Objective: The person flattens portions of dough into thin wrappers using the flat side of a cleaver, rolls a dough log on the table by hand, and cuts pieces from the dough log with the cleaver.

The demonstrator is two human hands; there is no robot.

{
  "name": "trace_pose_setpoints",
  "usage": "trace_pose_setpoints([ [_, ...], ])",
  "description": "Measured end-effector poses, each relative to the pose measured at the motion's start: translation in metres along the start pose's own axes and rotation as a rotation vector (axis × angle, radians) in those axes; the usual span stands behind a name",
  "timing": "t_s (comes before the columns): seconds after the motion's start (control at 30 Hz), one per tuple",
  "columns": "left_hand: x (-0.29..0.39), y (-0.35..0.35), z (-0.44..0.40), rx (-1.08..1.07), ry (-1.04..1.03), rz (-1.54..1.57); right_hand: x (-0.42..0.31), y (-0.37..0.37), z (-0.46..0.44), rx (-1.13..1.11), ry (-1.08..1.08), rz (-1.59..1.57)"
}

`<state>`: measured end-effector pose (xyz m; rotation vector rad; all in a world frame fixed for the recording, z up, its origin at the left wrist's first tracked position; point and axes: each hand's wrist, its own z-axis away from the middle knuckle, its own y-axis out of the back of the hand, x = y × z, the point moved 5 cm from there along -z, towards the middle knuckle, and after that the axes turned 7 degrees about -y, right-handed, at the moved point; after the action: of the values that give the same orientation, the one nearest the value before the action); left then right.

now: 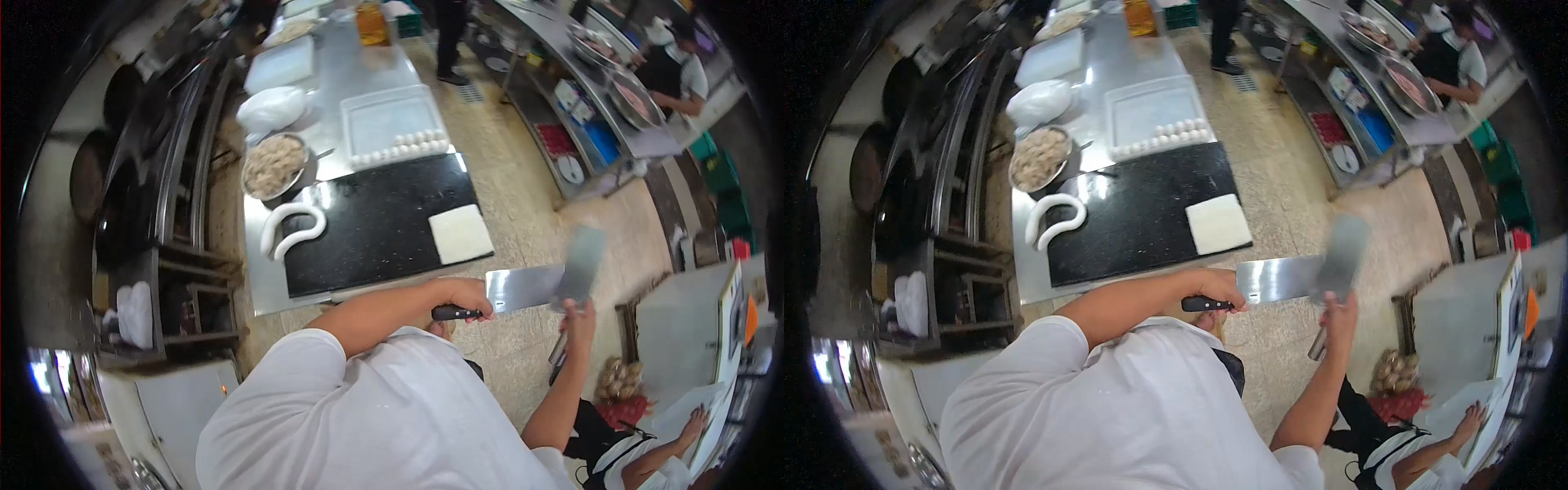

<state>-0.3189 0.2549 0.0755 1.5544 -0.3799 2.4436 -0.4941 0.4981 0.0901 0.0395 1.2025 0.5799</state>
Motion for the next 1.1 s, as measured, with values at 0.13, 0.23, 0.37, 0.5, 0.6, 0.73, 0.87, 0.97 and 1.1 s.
trace_pose_setpoints([
  [0.13,-0.014,0.021,0.046,0.114,-0.116,-0.097,0.006,0.027,-0.01,0.303,-0.045,-0.046],
  [0.23,-0.016,0.037,0.102,0.357,-0.311,0.046,0.016,-0.003,0.004,0.129,-0.103,-0.203],
  [0.37,-0.057,0.059,0.175,0.647,-0.204,0.241,0.025,-0.095,0.025,-0.126,-0.231,-0.3],
  [0.5,-0.079,0.071,0.257,0.746,-0.235,0.261,-0.069,-0.193,0.069,-0.359,-0.177,-0.289],
  [0.6,-0.107,0.07,0.31,0.848,-0.195,0.326,-0.121,-0.251,0.095,-0.484,0.006,-0.61],
  [0.73,-0.149,0.064,0.357,1.024,-0.181,0.512,-0.09,-0.333,0.091,-0.569,-0.115,-0.276],
  [0.87,-0.191,0.049,0.397,1.178,-0.144,0.651,-0.079,-0.374,0.088,-0.565,-0.119,-0.009],
  [0.97,-0.196,0.029,0.405,1.353,-0.098,0.791,-0.098,-0.393,0.08,-0.584,-0.072,0.044],
  [1.1,-0.188,0.028,0.4,1.526,-0.205,0.817,-0.119,-0.408,0.058,-0.604,-0.043,0.015],
])
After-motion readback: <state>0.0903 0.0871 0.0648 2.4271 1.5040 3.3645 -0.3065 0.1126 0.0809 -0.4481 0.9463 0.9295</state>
